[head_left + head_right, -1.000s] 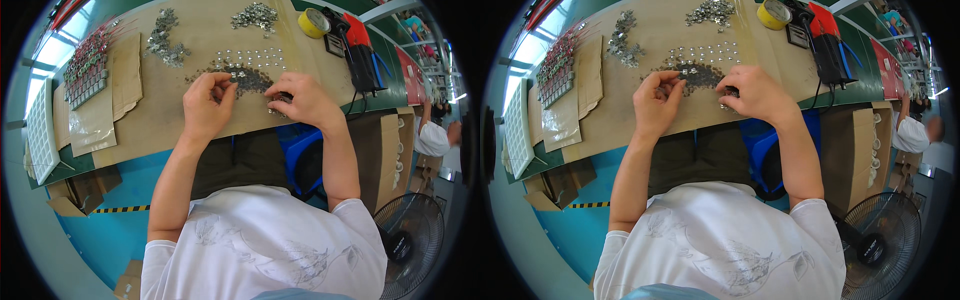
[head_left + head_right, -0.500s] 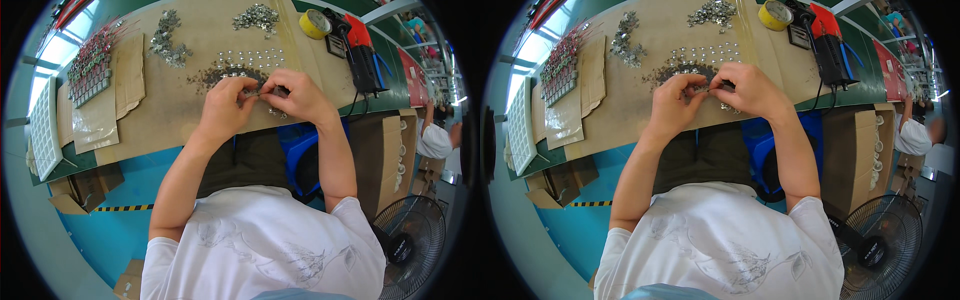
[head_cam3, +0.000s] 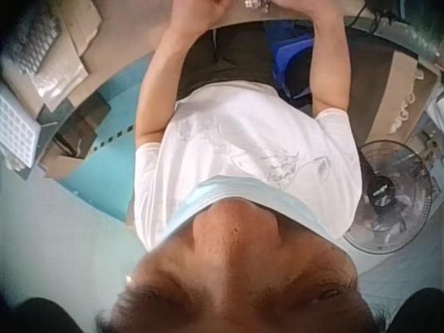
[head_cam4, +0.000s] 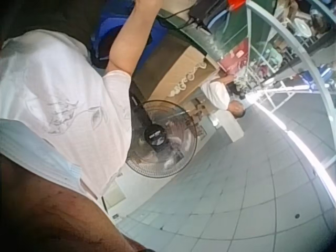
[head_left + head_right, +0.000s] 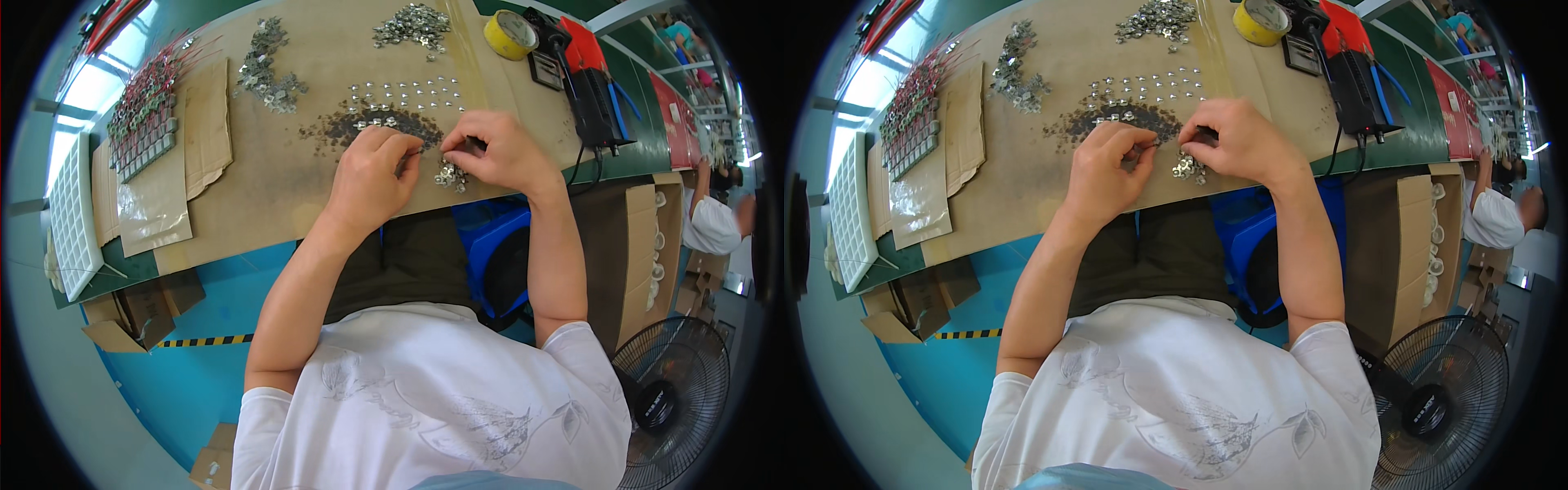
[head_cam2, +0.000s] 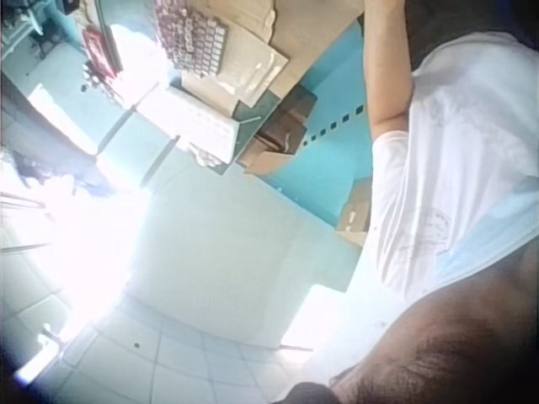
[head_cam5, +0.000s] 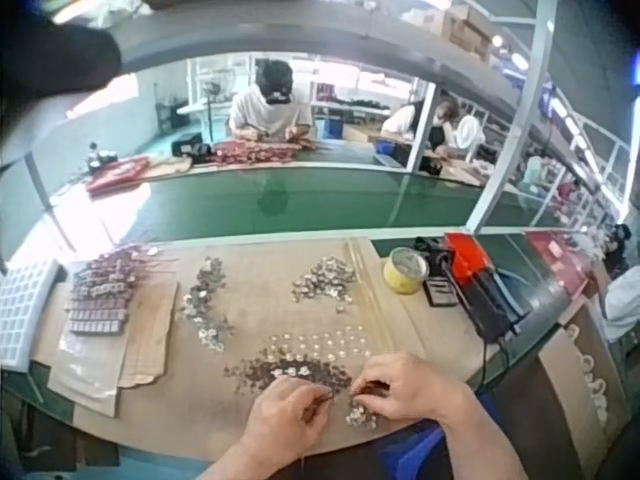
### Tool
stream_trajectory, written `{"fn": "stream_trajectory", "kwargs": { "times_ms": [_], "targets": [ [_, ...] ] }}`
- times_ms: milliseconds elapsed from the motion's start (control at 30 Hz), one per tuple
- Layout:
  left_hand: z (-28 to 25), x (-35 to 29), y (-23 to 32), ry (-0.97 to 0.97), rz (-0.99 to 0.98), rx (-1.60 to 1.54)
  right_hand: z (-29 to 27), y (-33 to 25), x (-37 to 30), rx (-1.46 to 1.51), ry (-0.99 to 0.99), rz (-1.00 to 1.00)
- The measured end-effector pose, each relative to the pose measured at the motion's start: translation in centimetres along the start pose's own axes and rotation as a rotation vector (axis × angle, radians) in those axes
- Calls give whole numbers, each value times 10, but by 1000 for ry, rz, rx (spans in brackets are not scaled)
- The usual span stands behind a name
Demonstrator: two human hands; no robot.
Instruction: Assembling small metal components onto a plastic sheet at an electronics factory workstation.
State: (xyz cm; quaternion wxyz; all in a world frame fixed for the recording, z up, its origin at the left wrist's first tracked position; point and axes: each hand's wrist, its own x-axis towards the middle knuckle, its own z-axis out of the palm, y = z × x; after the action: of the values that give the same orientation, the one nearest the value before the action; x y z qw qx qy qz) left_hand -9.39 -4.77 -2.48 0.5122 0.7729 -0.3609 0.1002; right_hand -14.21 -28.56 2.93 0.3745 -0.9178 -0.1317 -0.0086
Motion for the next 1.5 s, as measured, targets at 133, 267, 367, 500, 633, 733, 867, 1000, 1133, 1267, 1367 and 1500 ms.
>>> {"fn": "stream_trajectory", "kwargs": {
  "times_ms": [133,267,367,500,633,733,867,1000,1133,1267,1367,1500],
  "targets": [
    [2,-1,-3,-12,72,20,3,-2,-4,24,-44,-14],
    [2,-1,-2,-35,93,28,6,3,-7,73,-23,86],
    [0,1,-1,-28,113,41,2,-6,-1,170,27,226],
    [1,1,-1,-21,99,37,3,5,-3,142,82,181],
    [2,-3,1,23,43,47,5,7,-3,9,180,-52],
    [2,-4,0,1,-24,44,13,0,0,-64,198,-98],
    [2,-5,0,0,-13,46,19,-1,2,-75,208,-260],
    [1,-4,1,0,-9,50,24,-2,1,-116,207,-280],
    [0,-4,3,1,-10,67,24,-3,0,-129,195,-285],
    [1,-5,2,9,-24,14,24,-4,0,-140,195,-292],
    [2,-4,2,12,-16,9,24,-4,0,-145,194,-286],
    [2,-5,2,9,-29,7,24,-4,1,-146,192,-283]
  ]
}}
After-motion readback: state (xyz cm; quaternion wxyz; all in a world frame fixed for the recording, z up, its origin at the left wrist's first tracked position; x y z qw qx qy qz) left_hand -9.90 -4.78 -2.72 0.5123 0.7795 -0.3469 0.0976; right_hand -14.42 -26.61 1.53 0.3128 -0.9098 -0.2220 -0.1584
